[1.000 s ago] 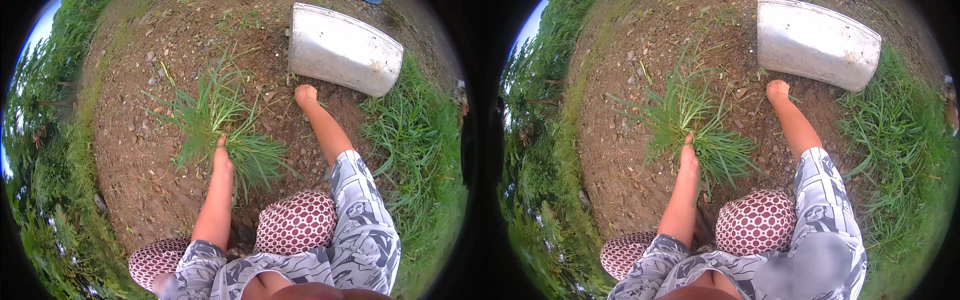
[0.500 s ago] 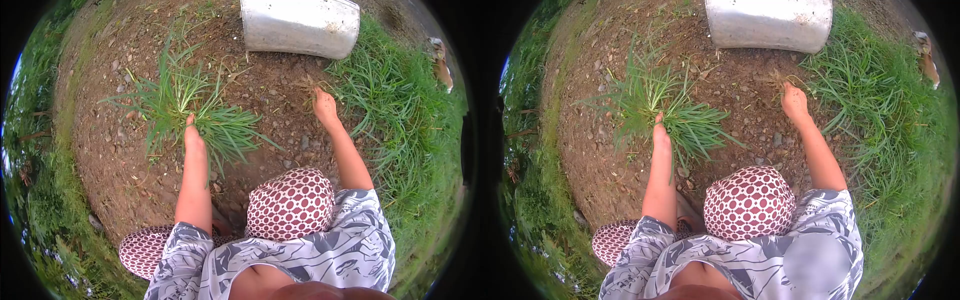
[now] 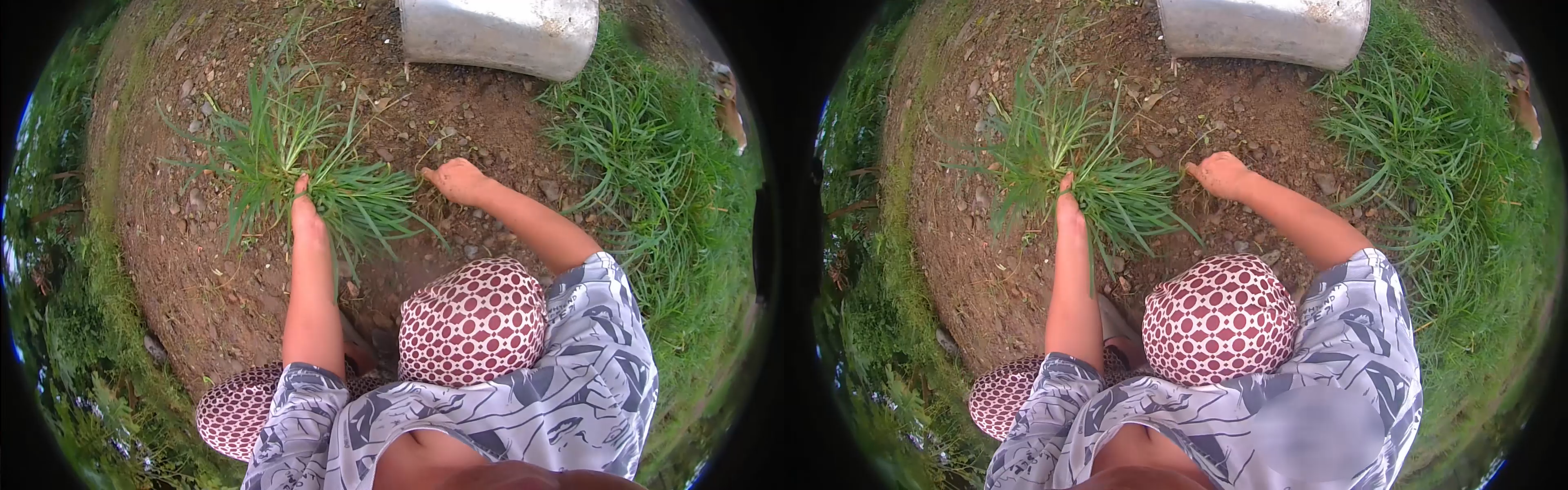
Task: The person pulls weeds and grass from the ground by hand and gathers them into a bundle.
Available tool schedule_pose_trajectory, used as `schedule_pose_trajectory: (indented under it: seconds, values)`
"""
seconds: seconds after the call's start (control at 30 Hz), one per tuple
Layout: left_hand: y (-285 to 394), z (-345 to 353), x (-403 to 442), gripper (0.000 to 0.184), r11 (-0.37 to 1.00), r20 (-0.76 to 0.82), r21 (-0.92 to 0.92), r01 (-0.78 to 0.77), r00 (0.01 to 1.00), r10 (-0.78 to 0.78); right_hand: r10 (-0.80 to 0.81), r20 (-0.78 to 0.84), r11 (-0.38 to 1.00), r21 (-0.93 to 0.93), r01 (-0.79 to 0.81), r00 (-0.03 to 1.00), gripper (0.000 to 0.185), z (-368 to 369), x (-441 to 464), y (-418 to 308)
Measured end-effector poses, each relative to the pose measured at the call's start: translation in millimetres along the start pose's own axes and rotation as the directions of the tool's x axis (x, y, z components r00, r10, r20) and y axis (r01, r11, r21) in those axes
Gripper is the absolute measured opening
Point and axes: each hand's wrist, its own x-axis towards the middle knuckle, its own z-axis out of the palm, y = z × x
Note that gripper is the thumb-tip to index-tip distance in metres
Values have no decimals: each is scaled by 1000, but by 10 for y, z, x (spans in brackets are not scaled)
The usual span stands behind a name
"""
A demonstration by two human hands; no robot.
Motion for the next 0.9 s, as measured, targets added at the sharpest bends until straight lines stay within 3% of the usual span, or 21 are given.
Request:
schedule_pose_trajectory:
  seconds: [0.1, 0.2, 0.3, 0.4, 0.57, 0.67, 0.8, 0.87, 0.9]
  values:
    - [-22, -182, 43, 32, 998, -13, -31, 62, 998, -62, 138, 38, 989, -55, -136, 990, 40, 21, 414, 73]
    - [-33, -275, -67, 33, 999, -31, -30, 39, 999, -40, 348, -33, 926, -146, -349, 937, 37, 212, 694, 320]
    - [-5, -337, -123, 35, 1000, -52, -8, 11, 999, -11, 324, -116, 939, -83, -334, 939, 28, 212, 786, 466]
    - [-17, -385, -41, 31, 993, -20, -88, 81, 996, -83, 238, 5, 968, -88, -237, 971, 20, 200, 758, 444]
    - [30, -176, -122, 33, 994, 12, -81, 73, 997, -72, 1, -65, 997, 74, 4, 998, 21, 116, 697, 86]
    - [36, -45, -135, 34, 998, -34, -40, 40, 999, -41, 49, -350, 993, 122, -7, 935, 22, -146, 1012, 28]
    - [55, -26, -162, 40, 1000, -68, -13, 14, 998, -14, 158, -542, 987, 69, -143, 826, 22, -390, 1753, 315]
    - [76, 22, -229, 44, 999, -99, 38, -32, 994, 36, 321, -424, 944, 74, -321, 847, 25, -359, 2029, 544]
    - [28, -65, -136, 49, 1000, -59, 15, 2, 998, -2, 335, -437, 906, -93, -412, 835, 31, -51, 2334, 772]
